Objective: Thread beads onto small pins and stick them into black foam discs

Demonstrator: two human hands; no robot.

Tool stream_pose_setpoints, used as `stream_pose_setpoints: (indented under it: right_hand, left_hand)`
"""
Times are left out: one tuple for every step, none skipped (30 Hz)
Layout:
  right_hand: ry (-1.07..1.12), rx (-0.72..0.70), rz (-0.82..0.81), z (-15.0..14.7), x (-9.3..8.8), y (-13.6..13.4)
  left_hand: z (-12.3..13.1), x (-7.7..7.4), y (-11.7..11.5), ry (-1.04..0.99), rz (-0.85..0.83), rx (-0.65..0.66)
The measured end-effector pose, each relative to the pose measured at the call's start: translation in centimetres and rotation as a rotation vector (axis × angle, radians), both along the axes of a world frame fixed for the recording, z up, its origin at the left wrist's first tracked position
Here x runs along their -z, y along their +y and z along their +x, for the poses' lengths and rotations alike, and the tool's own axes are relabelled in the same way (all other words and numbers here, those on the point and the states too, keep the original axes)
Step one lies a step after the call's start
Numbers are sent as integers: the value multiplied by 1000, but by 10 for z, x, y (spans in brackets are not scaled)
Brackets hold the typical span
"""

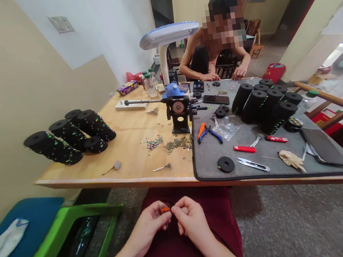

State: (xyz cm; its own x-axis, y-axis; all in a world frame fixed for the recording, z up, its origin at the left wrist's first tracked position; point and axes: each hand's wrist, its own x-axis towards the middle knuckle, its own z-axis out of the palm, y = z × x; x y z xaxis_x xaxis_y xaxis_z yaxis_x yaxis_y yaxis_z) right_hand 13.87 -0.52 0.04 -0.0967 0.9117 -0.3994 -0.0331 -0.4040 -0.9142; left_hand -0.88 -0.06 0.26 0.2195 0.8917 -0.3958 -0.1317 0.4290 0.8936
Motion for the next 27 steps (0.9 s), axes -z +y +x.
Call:
stream_pose_setpoints:
  right_hand:
    - [-12,-4,4,-1,0,0]
    - [-26,-9,11,-2,0,1]
    - [-43,-14,21,-2,0,1]
    - [-59,-19,33,-3,1,1]
    - [-73,-27,46,-4,2,2]
    - [-84,-32,59,-4,4,2]
    - [-94,-36,73,-4,6,2]
    - [-102,-38,86,-4,8,2]
    - [-110,-41,97,-4,10,3]
    - [-117,-45,108,-4,11,3]
    - [-123,-52,116,-3,13,3]
    - [-126,-61,125,-3,14,4]
    - [-127,-69,132,-3,15,5]
    - [-126,-75,137,-3,15,5]
    - [-124,-79,140,-3,15,5]
    - [-120,-80,139,-3,15,6]
    - [-116,-81,136,-2,15,6]
    - [-113,-82,132,-2,14,6]
    - [-114,-86,129,-1,14,6]
    - [-119,-90,130,-1,14,6]
    - [-131,-93,137,0,14,6]
    - [-148,-93,150,0,14,5]
    - [-169,-91,168,0,14,5]
    - [-188,-87,187,0,13,4]
    - [-203,-82,203,0,12,4]
    - [-213,-76,211,-1,11,4]
    - [-214,-71,211,-1,10,4]
  left_hand:
    - [1,0,-1,15,11,-4]
    - [1,0,-1,31,21,-8]
    - [1,0,-1,46,31,-13]
    - [2,1,-2,62,41,-16]
    - [2,2,-2,77,50,-17]
    - [3,3,-2,90,58,-17]
    - [3,4,-2,103,66,-14]
    - [4,5,-2,115,72,-12]
    - [4,6,-2,128,78,-13]
    - [5,7,-1,138,83,-15]
    - [5,7,-1,147,89,-23]
    - [6,8,-1,155,95,-33]
    - [6,8,-1,162,100,-43]
    - [6,9,-1,168,105,-52]
    - [7,9,-1,173,108,-56]
    - [7,8,-1,176,110,-59]
    - [7,8,-1,178,110,-63]
    - [7,7,-1,178,106,-66]
    - [7,6,-1,179,101,-70]
    - [7,6,-1,180,97,-75]
    - [7,5,0,184,95,-79]
    - [7,4,0,187,96,-83]
    - [7,3,0,190,99,-86]
    - [7,3,-1,194,103,-88]
    - [7,3,-1,198,106,-93]
    - [7,3,-1,202,106,-95]
    - [7,3,-1,205,105,-94]
